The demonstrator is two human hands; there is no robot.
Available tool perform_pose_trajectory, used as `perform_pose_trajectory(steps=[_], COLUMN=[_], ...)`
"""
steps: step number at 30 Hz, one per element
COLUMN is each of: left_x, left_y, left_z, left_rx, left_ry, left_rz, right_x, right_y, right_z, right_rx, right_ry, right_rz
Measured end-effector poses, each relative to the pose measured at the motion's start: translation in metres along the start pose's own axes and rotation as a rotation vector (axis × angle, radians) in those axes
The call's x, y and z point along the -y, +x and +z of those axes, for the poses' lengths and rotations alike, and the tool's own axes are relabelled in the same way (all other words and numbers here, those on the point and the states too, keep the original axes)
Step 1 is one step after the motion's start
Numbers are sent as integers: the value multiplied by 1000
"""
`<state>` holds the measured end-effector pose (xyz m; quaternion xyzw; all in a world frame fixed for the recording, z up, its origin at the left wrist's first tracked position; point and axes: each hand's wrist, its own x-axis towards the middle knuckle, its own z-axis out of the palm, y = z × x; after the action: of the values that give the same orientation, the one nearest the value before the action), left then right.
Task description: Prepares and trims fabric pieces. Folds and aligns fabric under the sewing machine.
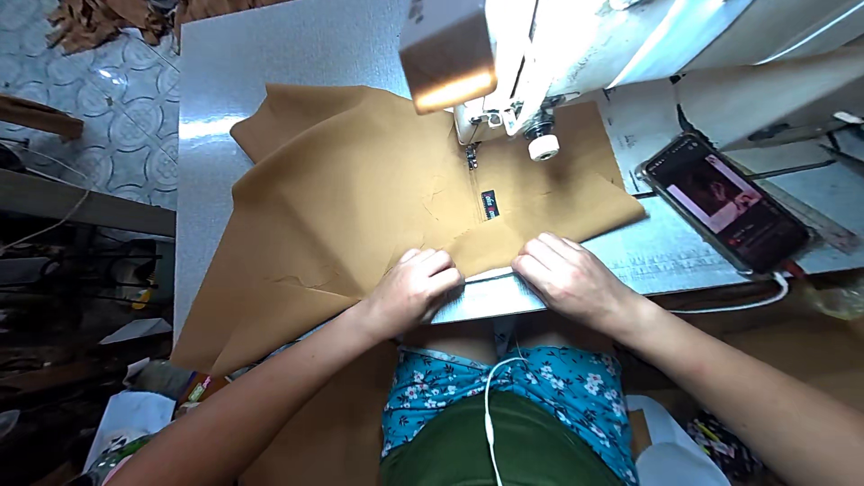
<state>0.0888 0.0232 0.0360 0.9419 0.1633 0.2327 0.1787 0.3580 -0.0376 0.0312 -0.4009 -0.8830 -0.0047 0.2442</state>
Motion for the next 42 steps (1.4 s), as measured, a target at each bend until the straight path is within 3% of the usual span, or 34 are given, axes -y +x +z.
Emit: perform_pose_trajectory(steps=[8, 12, 17, 21, 25, 29, 32, 35, 42], left_x=[-6, 2, 22, 38, 32, 16, 16, 23, 47], left_y=[5, 34, 103, 116, 82, 26, 6, 7, 52], left_z=[-8, -14, -15, 16, 23, 13, 1, -3, 7], left_rx=[148, 325, 540, 390, 217, 41, 64, 89, -9], left_ry=[166, 70, -151, -139, -66, 120, 221, 230, 205], left_rz=[138, 295, 584, 728, 458, 105, -15, -89, -332], right_x=[6, 8, 10, 9, 8, 2, -3, -9, -17], right_y=[-5, -17, -40, -54, -32, 16, 44, 53, 46], right_z=[-7, -7, -8, -14, -8, 9, 17, 18, 26], right_rx=[1, -18, -53, -95, -137, -31, 78, 122, -130], right_ry=[-40, -87, -86, -68, -54, 100, 185, 196, 144], right_rz=[-51, 7, 192, 465, 602, 484, 423, 397, 499])
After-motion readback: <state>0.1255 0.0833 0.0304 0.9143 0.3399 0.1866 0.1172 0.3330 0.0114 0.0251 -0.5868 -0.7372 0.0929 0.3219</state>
